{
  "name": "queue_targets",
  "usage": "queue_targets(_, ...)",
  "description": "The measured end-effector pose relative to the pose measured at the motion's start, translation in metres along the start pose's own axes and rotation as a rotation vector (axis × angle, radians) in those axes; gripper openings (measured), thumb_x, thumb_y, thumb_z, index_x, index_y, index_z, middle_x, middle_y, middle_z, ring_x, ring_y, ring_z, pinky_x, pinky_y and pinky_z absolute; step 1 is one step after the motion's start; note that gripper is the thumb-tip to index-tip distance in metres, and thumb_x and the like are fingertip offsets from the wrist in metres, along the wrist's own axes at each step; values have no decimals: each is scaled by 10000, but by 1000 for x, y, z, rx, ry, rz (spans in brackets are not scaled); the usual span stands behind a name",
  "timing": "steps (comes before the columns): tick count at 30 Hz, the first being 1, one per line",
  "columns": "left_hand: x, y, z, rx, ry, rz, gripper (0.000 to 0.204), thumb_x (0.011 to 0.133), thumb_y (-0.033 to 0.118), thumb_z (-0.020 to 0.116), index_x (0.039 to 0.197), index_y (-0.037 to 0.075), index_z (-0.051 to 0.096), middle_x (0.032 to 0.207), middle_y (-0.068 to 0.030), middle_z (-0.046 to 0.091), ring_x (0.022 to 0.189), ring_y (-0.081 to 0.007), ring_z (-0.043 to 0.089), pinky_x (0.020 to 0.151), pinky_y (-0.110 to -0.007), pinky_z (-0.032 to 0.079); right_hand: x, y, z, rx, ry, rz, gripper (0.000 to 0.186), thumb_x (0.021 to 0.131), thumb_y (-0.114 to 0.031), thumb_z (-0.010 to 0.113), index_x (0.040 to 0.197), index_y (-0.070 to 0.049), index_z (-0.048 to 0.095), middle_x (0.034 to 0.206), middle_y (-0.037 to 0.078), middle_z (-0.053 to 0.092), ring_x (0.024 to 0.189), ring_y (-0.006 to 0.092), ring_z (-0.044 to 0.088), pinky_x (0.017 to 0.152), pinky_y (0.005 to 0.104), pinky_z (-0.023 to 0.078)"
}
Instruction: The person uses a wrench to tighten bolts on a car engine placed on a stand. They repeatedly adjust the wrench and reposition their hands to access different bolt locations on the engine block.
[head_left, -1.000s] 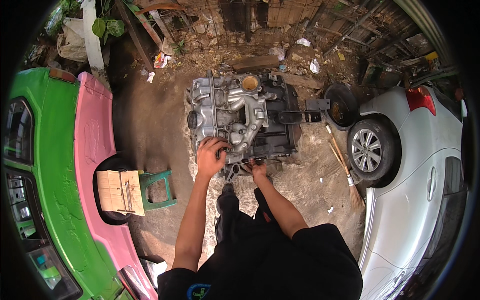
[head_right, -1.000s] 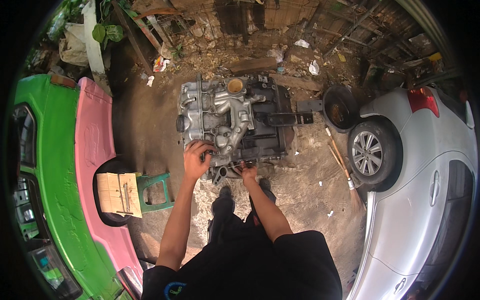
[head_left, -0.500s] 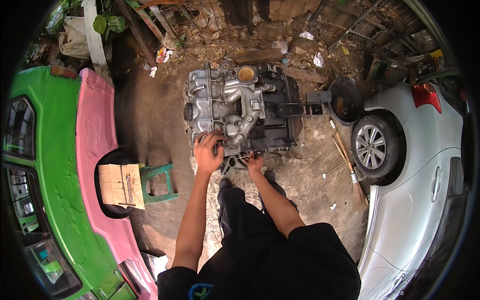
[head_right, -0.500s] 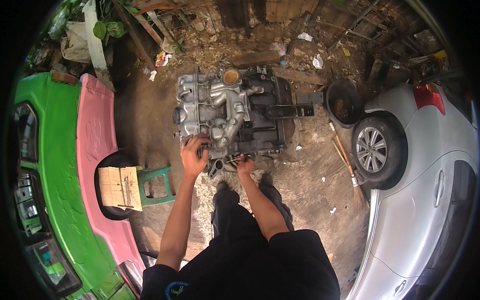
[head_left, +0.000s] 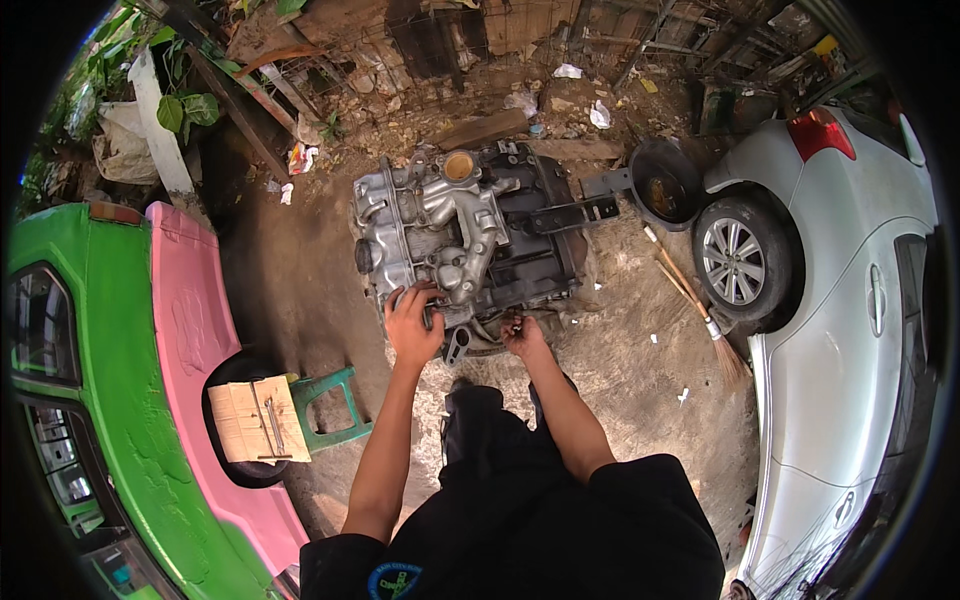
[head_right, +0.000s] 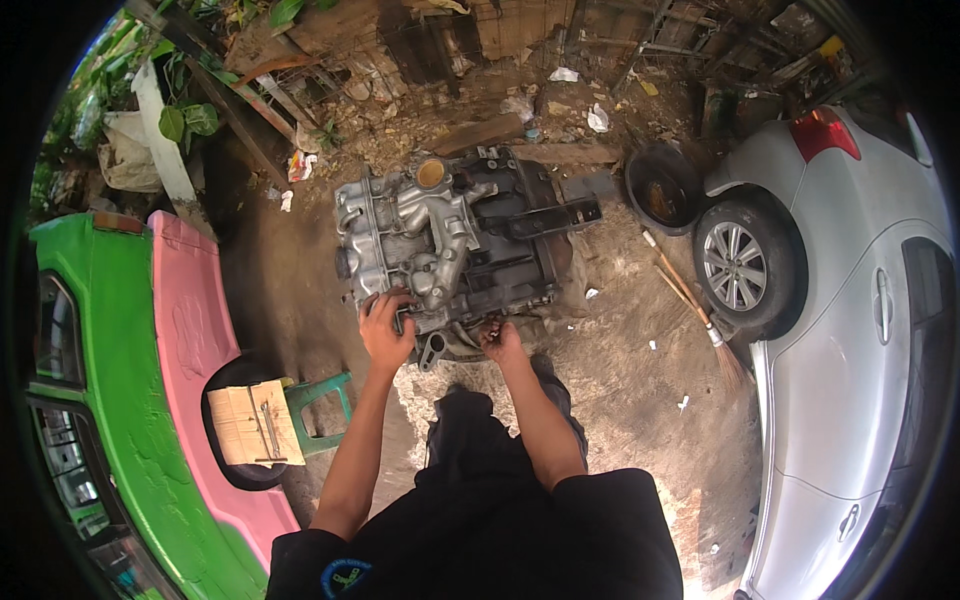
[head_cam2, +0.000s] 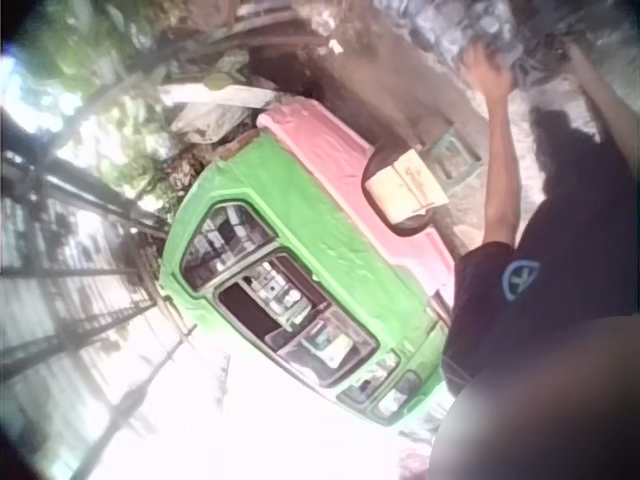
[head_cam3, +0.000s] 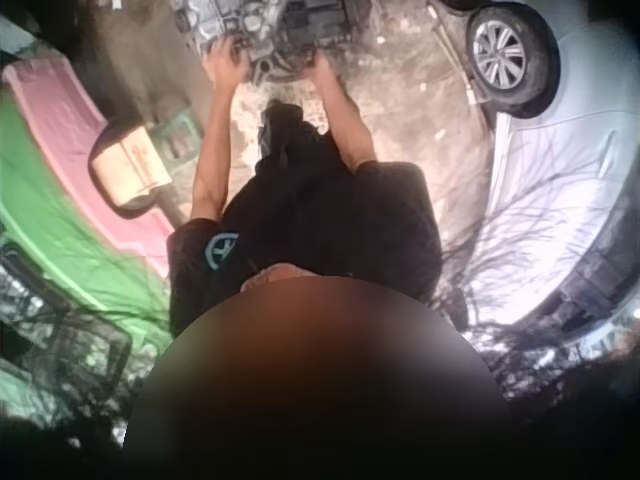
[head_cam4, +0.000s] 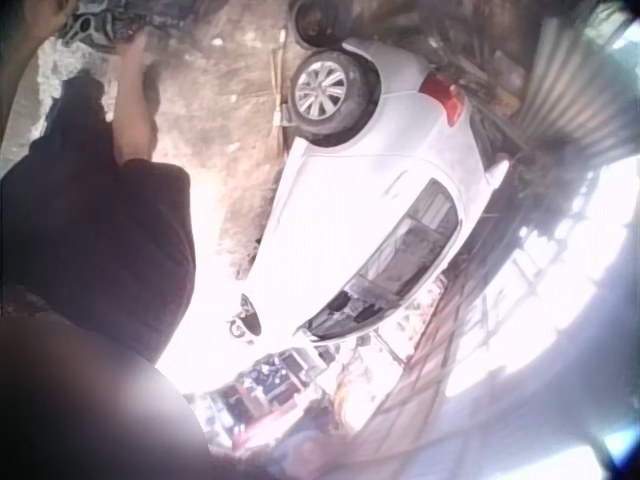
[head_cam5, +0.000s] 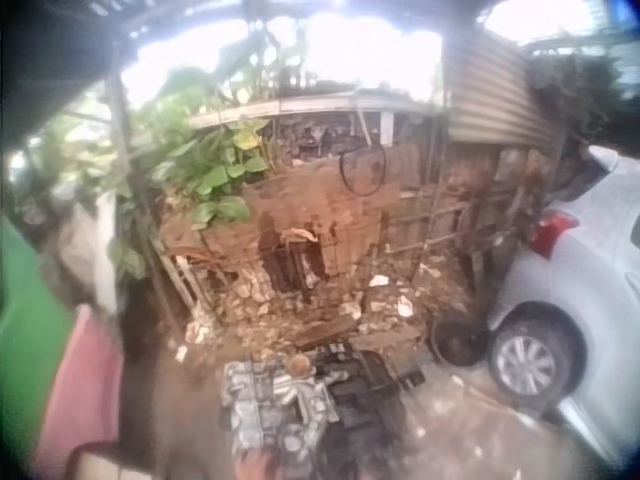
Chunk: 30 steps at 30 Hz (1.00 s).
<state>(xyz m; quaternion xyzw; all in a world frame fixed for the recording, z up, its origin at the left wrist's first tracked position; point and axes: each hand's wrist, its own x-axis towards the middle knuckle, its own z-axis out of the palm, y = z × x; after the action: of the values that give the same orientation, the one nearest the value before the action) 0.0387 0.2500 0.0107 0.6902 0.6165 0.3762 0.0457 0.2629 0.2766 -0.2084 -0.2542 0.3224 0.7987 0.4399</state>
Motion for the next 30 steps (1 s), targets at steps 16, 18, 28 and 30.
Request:
queue_targets(16, 2, -2, -6, 24, -107, 33, 306, 758, 95, 633, 1058, 117, 686, 1195, -62, 708, 1193, -261, 654, 1132, -474, 375, 29, 31, -34, -763, 316, -459, 263, 1096, -60, 489, 1332, 48, 532, 1138, 253, 693, 963, 382, 734, 813, 537, 686)
queue_targets(18, 4, -3, -9, 51, -141, 47, 306, 761, 101, 642, 1064, 116, 686, 1183, -62, 699, 1175, -273, 655, 1132, -477, 375, 43, 30, -40, -865, 338, -548, 318, 1088, -96, 541, 1371, 49, 525, 1161, 250, 694, 942, 373, 741, 818, 519, 672)
queue_targets(28, 29, -25, -21, -49, -319, 157, 244, 789, 83, 637, 1009, 144, 722, 1013, -51, 678, 974, -286, 663, 997, -458, 435, 50, 38, -39, -1070, 425, -646, 311, 1058, -198, 643, 1220, 67, 612, 1100, 206, 730, 946, 360, 742, 806, 472, 619)
queue_targets(30, 28, -27, -18, -62, -277, 173, 247, 786, 80, 634, 1003, 148, 728, 1011, -43, 687, 973, -276, 668, 989, -453, 442, 46, 43, -34, -1064, 392, -621, 250, 1063, -153, 624, 1173, 71, 615, 1044, 203, 727, 912, 336, 749, 756, 476, 657)
